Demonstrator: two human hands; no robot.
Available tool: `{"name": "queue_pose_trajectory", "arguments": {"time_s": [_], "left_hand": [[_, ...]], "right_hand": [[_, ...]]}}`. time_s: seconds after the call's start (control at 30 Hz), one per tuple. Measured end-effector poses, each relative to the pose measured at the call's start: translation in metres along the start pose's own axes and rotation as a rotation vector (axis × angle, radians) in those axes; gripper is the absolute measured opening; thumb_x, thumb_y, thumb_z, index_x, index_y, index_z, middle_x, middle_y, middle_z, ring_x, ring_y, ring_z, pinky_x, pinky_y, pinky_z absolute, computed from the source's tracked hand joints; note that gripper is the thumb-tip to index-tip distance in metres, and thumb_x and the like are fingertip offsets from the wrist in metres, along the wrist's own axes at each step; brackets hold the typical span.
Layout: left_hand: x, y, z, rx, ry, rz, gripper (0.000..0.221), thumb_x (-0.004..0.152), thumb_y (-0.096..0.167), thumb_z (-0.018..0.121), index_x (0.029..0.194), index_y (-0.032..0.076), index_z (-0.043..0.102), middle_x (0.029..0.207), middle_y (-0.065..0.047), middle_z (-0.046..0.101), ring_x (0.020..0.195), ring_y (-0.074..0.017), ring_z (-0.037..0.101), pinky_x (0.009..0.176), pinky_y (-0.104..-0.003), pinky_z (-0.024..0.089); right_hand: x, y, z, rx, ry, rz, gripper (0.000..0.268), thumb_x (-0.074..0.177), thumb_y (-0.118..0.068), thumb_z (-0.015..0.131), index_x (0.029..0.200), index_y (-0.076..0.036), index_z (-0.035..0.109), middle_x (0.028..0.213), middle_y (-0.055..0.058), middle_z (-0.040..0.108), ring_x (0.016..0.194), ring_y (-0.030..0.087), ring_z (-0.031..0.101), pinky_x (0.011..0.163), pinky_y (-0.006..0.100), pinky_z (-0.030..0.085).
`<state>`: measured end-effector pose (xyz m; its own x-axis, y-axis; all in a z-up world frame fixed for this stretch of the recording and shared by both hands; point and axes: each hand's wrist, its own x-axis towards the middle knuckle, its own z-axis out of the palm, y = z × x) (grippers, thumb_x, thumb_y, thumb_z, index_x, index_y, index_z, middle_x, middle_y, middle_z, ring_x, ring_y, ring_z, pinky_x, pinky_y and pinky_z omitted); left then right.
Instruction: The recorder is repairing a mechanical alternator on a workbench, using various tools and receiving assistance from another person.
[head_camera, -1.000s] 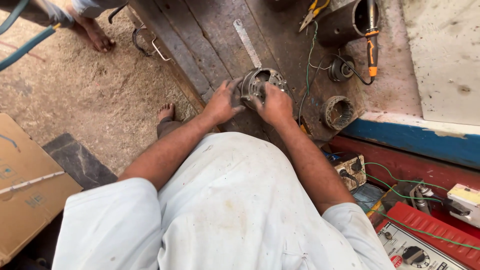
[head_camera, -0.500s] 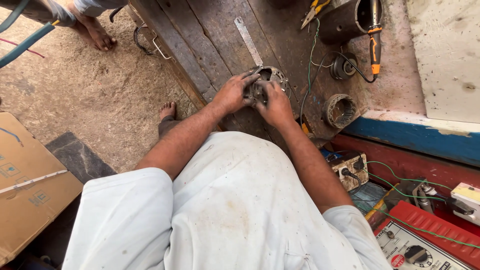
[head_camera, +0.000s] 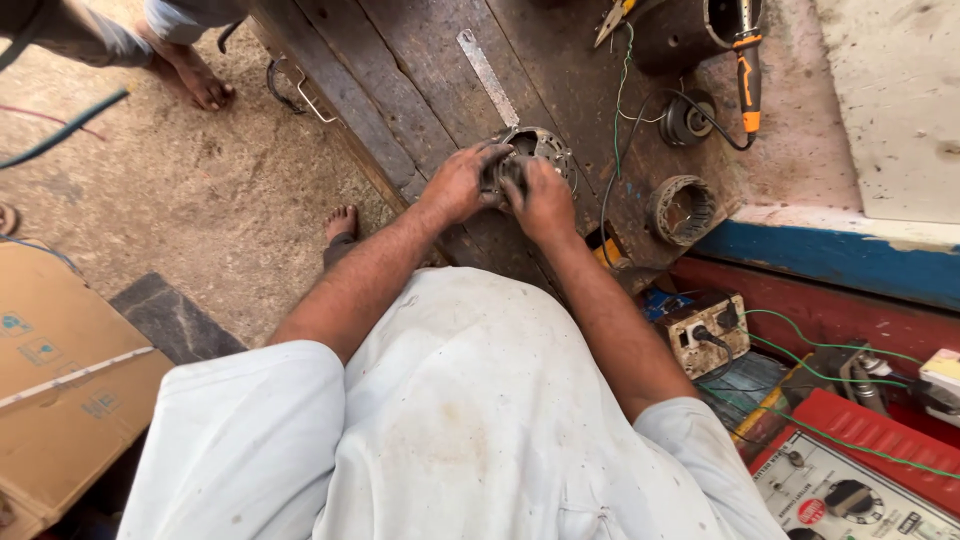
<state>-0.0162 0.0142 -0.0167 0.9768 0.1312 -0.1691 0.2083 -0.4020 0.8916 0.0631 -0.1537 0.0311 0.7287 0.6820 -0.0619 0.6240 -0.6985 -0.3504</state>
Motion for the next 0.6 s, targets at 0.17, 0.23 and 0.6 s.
{"name": "queue_pose_trajectory", "arguments": {"time_s": [0.17,0.23,0.6], "left_hand": [[0.0,0.011,-0.01,-0.002,-0.064,-0.075,0.086,0.073,0.026,0.092,0.148,0.028,0.049,0.156,-0.009,0.045,0.141,-0.032,0.045,0.119,-0.044,0.035],[0.0,0.008,-0.001,-0.016,-0.057,-0.073,0.086,0.074,0.025,0.091,0.148,0.027,0.049,0.155,-0.009,0.047,0.141,-0.0316,0.046,0.12,-0.043,0.036],[0.006,-0.013,0.003,-0.019,-0.01,0.049,0.087,0.072,0.028,0.092,0.148,0.021,0.05,0.155,-0.014,0.048,0.14,-0.0378,0.05,0.117,-0.045,0.042]], "right_hand": [[-0.014,-0.008,-0.005,0.082,0.011,-0.037,0.048,0.087,-0.011,0.077,0.131,-0.004,0.059,0.111,0.018,0.064,0.1,0.034,0.069,0.084,0.046,0.058],[-0.008,-0.01,-0.002,0.078,0.021,-0.004,0.046,0.088,-0.017,0.082,0.127,-0.005,0.061,0.11,0.017,0.065,0.098,0.034,0.069,0.084,0.046,0.057],[-0.01,-0.018,-0.003,0.223,0.149,0.011,0.053,0.083,-0.02,0.09,0.123,-0.003,0.061,0.111,0.02,0.066,0.102,0.04,0.067,0.088,0.047,0.055]]}}
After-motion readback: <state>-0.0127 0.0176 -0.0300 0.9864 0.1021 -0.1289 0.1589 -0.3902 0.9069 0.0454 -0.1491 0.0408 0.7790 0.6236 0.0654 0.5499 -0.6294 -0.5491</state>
